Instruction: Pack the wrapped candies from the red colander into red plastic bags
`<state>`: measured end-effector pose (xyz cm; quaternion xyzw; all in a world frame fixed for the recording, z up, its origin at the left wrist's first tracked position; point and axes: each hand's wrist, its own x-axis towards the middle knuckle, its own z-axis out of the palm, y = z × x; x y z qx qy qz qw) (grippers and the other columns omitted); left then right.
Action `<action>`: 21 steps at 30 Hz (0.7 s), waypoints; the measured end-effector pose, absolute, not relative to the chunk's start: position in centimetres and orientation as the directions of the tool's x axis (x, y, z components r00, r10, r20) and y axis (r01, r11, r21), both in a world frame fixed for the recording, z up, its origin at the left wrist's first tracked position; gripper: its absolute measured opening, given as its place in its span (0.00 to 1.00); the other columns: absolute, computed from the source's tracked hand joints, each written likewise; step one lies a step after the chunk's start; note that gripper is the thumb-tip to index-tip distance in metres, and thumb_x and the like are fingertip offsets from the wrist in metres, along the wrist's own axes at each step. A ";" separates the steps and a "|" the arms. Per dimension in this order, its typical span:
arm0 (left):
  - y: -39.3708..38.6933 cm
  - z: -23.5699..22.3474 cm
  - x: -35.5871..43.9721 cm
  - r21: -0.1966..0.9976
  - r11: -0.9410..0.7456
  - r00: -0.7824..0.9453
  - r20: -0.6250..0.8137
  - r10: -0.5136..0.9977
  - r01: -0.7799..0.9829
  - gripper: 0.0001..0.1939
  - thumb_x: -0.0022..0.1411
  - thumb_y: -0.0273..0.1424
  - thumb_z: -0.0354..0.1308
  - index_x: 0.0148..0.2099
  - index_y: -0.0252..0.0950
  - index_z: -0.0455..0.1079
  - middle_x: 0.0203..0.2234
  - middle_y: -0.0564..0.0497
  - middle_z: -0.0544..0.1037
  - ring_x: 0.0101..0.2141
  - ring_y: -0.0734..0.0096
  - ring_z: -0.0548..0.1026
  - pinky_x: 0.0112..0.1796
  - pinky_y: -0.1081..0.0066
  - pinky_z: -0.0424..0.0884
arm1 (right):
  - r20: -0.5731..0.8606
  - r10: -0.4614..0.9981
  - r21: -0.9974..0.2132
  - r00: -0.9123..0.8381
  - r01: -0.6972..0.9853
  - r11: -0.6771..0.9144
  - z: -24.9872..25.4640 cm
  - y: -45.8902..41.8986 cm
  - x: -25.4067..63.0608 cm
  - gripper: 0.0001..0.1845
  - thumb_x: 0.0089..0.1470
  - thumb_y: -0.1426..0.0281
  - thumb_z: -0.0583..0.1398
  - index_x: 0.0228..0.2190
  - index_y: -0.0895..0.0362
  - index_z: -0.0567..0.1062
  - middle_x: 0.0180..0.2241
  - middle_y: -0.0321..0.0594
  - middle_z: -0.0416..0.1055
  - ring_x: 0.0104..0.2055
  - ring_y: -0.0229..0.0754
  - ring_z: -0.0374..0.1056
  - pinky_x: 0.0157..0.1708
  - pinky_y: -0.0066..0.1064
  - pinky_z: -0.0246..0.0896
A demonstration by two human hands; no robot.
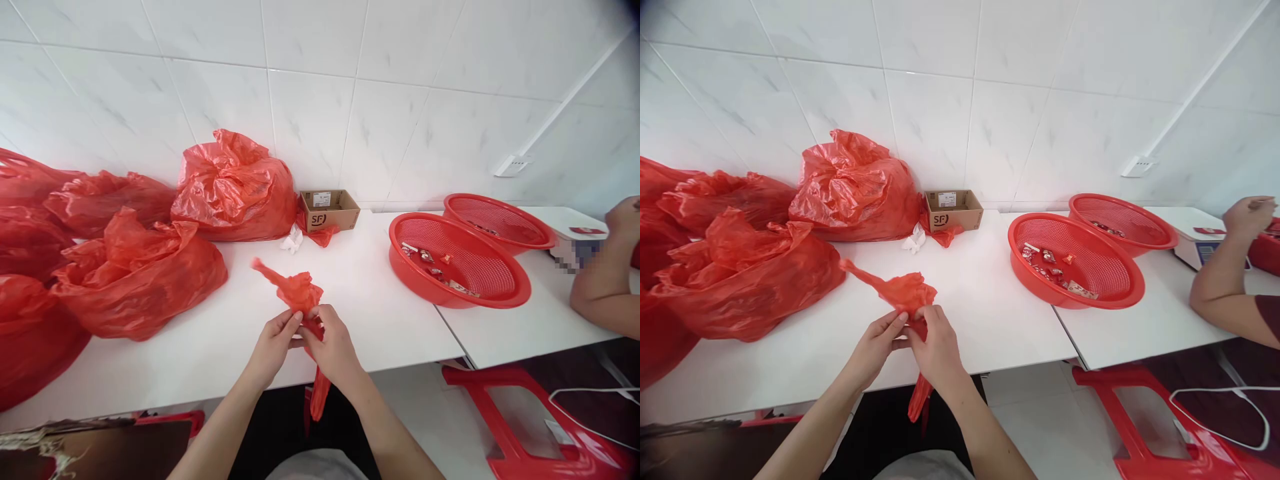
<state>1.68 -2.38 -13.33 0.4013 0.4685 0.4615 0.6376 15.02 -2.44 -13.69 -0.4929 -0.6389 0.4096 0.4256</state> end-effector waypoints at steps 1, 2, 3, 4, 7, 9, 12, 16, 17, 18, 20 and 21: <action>-2.4 -13.5 1.6 0.947 0.257 0.137 -0.233 0.963 -0.194 0.19 0.58 0.45 0.60 0.41 0.34 0.76 0.37 0.43 0.79 0.39 0.60 0.77 0.41 0.63 0.74 | 0.130 0.980 -0.949 -0.154 0.267 0.168 -14.0 -2.4 15.0 0.07 0.54 0.64 0.59 0.33 0.54 0.70 0.36 0.37 0.70 0.36 0.39 0.67 0.38 0.33 0.64; -2.4 -13.6 1.4 0.947 0.265 0.127 -0.244 0.961 -0.183 0.18 0.56 0.44 0.62 0.38 0.33 0.76 0.35 0.43 0.79 0.38 0.59 0.77 0.40 0.63 0.74 | 0.108 0.980 -0.961 -0.168 0.236 0.147 -14.3 -2.3 15.3 0.06 0.55 0.64 0.59 0.30 0.54 0.70 0.34 0.36 0.70 0.35 0.39 0.67 0.36 0.32 0.64; -2.4 -13.8 0.9 0.946 0.272 0.119 -0.254 0.960 -0.175 0.17 0.56 0.43 0.63 0.37 0.32 0.76 0.34 0.43 0.79 0.38 0.59 0.77 0.40 0.63 0.74 | 0.079 0.978 -0.974 -0.195 0.195 0.117 -14.5 -2.1 15.7 0.07 0.55 0.64 0.59 0.29 0.55 0.69 0.32 0.35 0.70 0.34 0.38 0.67 0.35 0.31 0.63; -2.3 -14.1 0.4 0.945 0.276 0.105 -0.261 0.960 -0.173 0.17 0.55 0.43 0.63 0.37 0.32 0.76 0.34 0.42 0.79 0.38 0.58 0.77 0.39 0.63 0.74 | 0.049 0.975 -0.986 -0.217 0.147 0.083 -14.7 -1.9 16.2 0.08 0.54 0.64 0.60 0.28 0.55 0.69 0.30 0.34 0.70 0.33 0.38 0.67 0.34 0.30 0.63; -2.1 -14.6 -1.5 0.944 0.261 0.005 -0.266 0.964 -0.204 0.17 0.55 0.45 0.62 0.38 0.35 0.74 0.35 0.45 0.78 0.39 0.60 0.76 0.38 0.64 0.75 | 0.002 0.988 -1.000 -0.157 -0.021 -0.001 -14.8 -1.0 18.2 0.12 0.51 0.61 0.62 0.27 0.56 0.69 0.26 0.34 0.69 0.30 0.37 0.66 0.32 0.29 0.62; -2.1 -14.7 -2.6 0.947 0.237 -0.077 -0.259 0.963 -0.217 0.16 0.54 0.45 0.62 0.36 0.36 0.72 0.34 0.48 0.77 0.38 0.63 0.76 0.38 0.66 0.75 | -0.029 0.998 -0.991 -0.056 -0.133 -0.036 -14.7 -0.4 19.3 0.15 0.50 0.59 0.64 0.27 0.57 0.68 0.25 0.34 0.69 0.28 0.36 0.65 0.31 0.29 0.61; -2.4 -14.6 -3.8 0.957 0.215 -0.126 -0.242 0.962 -0.192 0.14 0.53 0.43 0.63 0.31 0.36 0.70 0.31 0.49 0.75 0.35 0.65 0.75 0.36 0.68 0.75 | -0.025 0.998 -0.973 0.055 -0.229 -0.012 -14.4 0.4 20.7 0.15 0.49 0.59 0.65 0.28 0.56 0.68 0.25 0.33 0.69 0.28 0.35 0.65 0.30 0.27 0.60; -2.3 -15.0 -5.7 0.972 0.205 -0.226 -0.227 0.947 -0.118 0.14 0.54 0.42 0.58 0.26 0.36 0.66 0.25 0.52 0.69 0.33 0.65 0.74 0.36 0.66 0.75 | -0.068 0.966 -0.884 0.248 -0.464 0.057 -13.6 1.4 22.4 0.20 0.41 0.63 0.68 0.32 0.53 0.64 0.27 0.31 0.68 0.29 0.36 0.67 0.31 0.30 0.64; -2.1 -15.3 -6.2 0.974 0.208 -0.270 -0.224 0.937 -0.085 0.15 0.54 0.42 0.58 0.24 0.36 0.65 0.23 0.52 0.67 0.33 0.65 0.74 0.37 0.65 0.75 | -0.096 0.958 -0.855 0.272 -0.515 0.061 -13.3 1.6 22.7 0.22 0.39 0.64 0.69 0.32 0.52 0.63 0.27 0.31 0.67 0.29 0.37 0.67 0.32 0.31 0.65; -2.0 -15.5 -6.7 0.975 0.217 -0.303 -0.221 0.927 -0.047 0.15 0.53 0.41 0.58 0.23 0.36 0.64 0.22 0.53 0.66 0.33 0.65 0.74 0.38 0.64 0.76 | -0.114 0.955 -0.839 0.275 -0.542 0.055 -13.1 1.6 23.0 0.23 0.38 0.65 0.69 0.33 0.52 0.63 0.28 0.31 0.67 0.29 0.37 0.67 0.32 0.31 0.65; -1.8 -15.8 -7.3 0.971 0.238 -0.327 -0.214 0.920 0.036 0.14 0.52 0.41 0.60 0.27 0.35 0.67 0.26 0.50 0.69 0.33 0.62 0.75 0.37 0.60 0.76 | -0.101 0.961 -0.849 0.258 -0.526 0.052 -12.7 1.6 23.1 0.22 0.40 0.64 0.68 0.35 0.52 0.62 0.28 0.32 0.66 0.29 0.37 0.67 0.31 0.31 0.64; -1.9 -15.7 -7.2 0.968 0.239 -0.328 -0.202 0.923 0.076 0.14 0.52 0.41 0.60 0.33 0.35 0.70 0.31 0.47 0.72 0.34 0.59 0.75 0.38 0.56 0.76 | -0.076 0.963 -0.868 0.260 -0.493 0.064 -12.5 1.5 22.9 0.21 0.43 0.63 0.67 0.35 0.52 0.62 0.28 0.32 0.66 0.29 0.37 0.66 0.31 0.30 0.64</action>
